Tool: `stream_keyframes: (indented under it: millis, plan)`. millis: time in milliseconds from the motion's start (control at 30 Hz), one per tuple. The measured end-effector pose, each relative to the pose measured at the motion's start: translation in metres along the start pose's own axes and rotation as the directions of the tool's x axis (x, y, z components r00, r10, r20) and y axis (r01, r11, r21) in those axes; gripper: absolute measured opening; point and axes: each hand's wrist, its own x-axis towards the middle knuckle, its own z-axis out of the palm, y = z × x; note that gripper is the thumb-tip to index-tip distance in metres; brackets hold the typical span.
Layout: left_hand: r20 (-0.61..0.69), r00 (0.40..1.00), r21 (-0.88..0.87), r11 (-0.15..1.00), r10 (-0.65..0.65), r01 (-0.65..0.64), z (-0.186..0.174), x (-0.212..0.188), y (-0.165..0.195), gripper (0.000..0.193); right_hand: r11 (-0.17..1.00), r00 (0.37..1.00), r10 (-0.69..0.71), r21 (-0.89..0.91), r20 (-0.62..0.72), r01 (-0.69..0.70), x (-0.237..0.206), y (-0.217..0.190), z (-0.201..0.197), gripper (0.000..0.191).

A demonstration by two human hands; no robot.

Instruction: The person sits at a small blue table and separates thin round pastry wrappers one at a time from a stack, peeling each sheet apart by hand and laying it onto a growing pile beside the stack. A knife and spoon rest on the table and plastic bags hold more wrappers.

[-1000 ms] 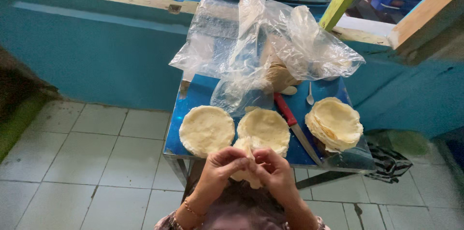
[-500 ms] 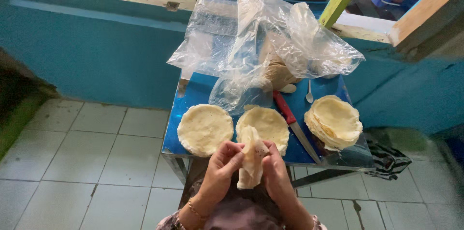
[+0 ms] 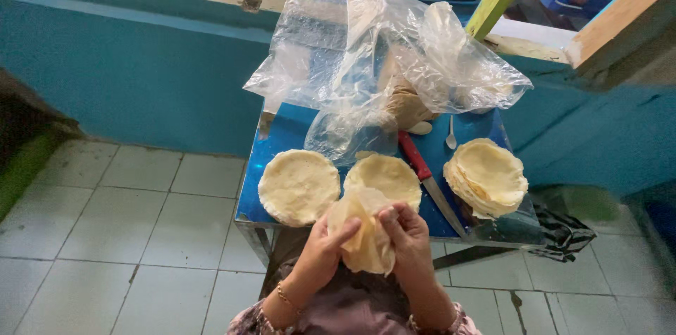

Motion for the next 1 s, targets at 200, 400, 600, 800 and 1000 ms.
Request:
stream_keyframes:
  millis: [200,400,600,800,1000]
  plan:
    - [-0.075,0.997,-0.059,0.998,-0.012,0.008,-0.017,0.002,0.023,0.028,0.960,0.997,0.058,0.271,0.043,-0.068,0.033,-0.017,-0.040,0.010]
    - [-0.207,0.976,0.041,0.997,0.071,-0.064,-0.031,-0.005,0.059,0.029,0.965,0.979,0.130,0.249,-0.158,-0.088,0.038,-0.047,-0.032,0.022]
    - [-0.142,0.933,0.188,0.934,0.331,-0.303,-0.062,-0.014,0.094,0.025,0.928,0.931,-0.363,-0.102,-0.041,0.357,0.069,-0.097,-0.056,0.016]
    - [-0.216,0.894,0.405,0.869,0.393,-0.284,-0.056,-0.017,0.098,0.031,0.563,0.901,-0.242,-0.704,0.360,0.433,0.117,-0.081,-0.044,0.017]
    - [-0.260,0.885,0.394,0.879,0.387,-0.269,-0.048,-0.018,0.105,0.031,-0.142,0.717,-0.133,-0.729,0.684,0.670,0.050,-0.043,0.000,0.040]
